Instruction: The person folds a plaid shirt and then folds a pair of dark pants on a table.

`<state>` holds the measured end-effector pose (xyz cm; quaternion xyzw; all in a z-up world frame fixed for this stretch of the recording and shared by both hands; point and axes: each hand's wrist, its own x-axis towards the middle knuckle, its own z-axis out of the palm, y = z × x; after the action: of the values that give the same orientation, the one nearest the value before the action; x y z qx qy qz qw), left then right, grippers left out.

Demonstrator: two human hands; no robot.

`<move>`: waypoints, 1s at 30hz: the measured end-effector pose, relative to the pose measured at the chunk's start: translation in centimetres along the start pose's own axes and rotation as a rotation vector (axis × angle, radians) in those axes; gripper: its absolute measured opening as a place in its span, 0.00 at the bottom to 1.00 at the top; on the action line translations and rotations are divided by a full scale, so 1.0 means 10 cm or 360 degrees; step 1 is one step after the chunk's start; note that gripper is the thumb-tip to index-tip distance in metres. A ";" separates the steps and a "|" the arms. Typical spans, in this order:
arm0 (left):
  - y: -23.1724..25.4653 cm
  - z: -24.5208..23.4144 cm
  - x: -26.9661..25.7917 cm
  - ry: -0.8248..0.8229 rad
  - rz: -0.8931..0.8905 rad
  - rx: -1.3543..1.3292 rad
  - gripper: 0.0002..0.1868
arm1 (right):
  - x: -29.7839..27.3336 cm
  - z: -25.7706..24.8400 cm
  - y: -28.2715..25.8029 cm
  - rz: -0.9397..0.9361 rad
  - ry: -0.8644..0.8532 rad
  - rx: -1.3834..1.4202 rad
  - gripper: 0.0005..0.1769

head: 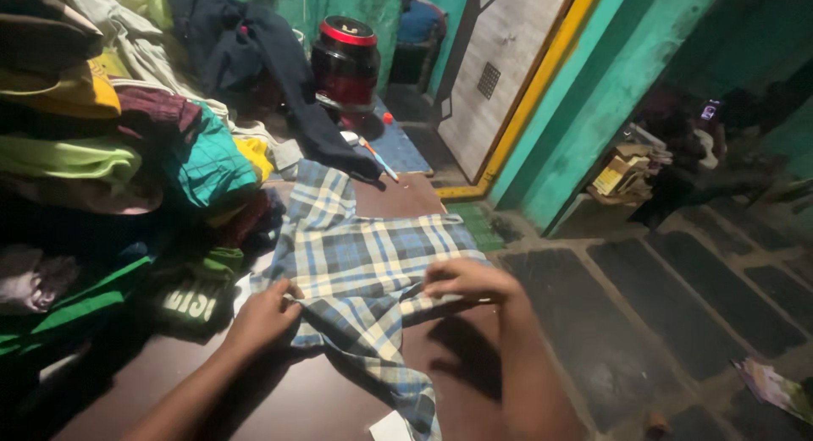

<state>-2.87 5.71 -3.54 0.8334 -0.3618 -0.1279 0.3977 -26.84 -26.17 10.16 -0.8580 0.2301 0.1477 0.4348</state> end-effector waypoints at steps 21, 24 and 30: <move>0.00 0.02 -0.01 -0.0023 0.0018 0.0126 0.15 | 0.55 0.11 -0.02 -0.0699 0.1031 -0.0065 0.14; -0.05 0.03 -0.01 0.0085 0.0176 0.0099 0.16 | 0.72 0.07 0.29 -0.0401 0.0969 -0.0041 0.18; 0.13 -0.08 -0.07 0.0017 0.0021 0.0082 0.22 | 0.55 0.04 0.35 -0.0061 0.0432 -0.0400 0.39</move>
<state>-3.60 6.08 -2.06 0.8416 -0.3684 -0.1115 0.3789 -24.05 -29.16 5.06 -0.9218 0.2501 0.0498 0.2919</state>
